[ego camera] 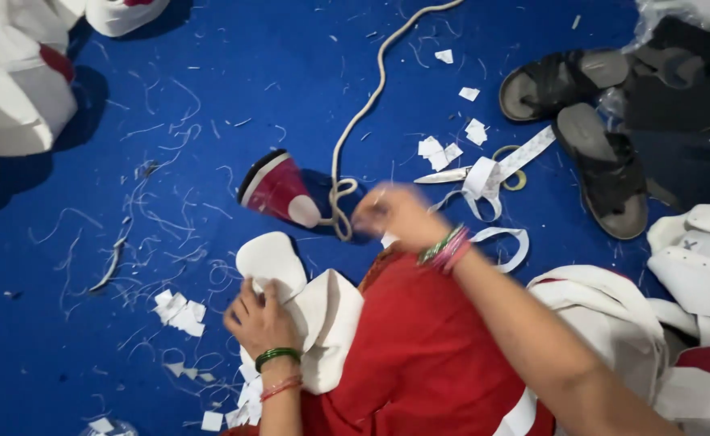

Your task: Iron and assemble white fabric shoe components on the workshop floor.

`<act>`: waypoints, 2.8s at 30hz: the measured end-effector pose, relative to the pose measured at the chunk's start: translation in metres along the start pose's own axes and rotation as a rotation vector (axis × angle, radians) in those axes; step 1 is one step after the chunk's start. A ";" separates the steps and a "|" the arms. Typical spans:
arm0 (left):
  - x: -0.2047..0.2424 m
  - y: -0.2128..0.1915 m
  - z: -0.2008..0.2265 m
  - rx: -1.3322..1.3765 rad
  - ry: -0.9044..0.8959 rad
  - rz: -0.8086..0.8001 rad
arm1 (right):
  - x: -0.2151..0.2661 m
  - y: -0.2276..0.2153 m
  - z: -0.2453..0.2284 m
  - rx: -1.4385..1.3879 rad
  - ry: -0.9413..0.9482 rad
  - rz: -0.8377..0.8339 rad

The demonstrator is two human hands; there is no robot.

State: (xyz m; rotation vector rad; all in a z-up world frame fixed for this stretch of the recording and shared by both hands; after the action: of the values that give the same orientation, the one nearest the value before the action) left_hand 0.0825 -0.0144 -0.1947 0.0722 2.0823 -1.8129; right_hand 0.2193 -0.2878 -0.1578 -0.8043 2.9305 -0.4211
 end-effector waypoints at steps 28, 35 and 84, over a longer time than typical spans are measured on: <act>0.010 0.009 0.005 0.051 0.282 -0.040 | 0.001 -0.230 0.193 0.104 0.134 1.074; 0.005 -0.001 0.038 -0.021 0.088 -0.569 | 0.022 -0.141 0.061 -0.679 0.074 0.829; -0.007 -0.009 0.034 0.210 -0.246 -0.466 | -0.090 0.098 -0.115 0.692 -0.114 -0.056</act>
State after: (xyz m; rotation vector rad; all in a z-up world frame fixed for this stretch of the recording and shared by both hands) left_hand 0.0943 -0.0471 -0.1874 -0.5970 1.8324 -2.1683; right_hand 0.2327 -0.1329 -0.0747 -0.7588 2.3835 -1.2449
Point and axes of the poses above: each hand's wrist, its own x-axis away from the middle knuckle, its own y-axis out of the palm, z = x × y, the point moved 2 cm from there along -x, towards the middle knuckle, and after that the axes turned 13 degrees about -x, right-handed, at the moved point
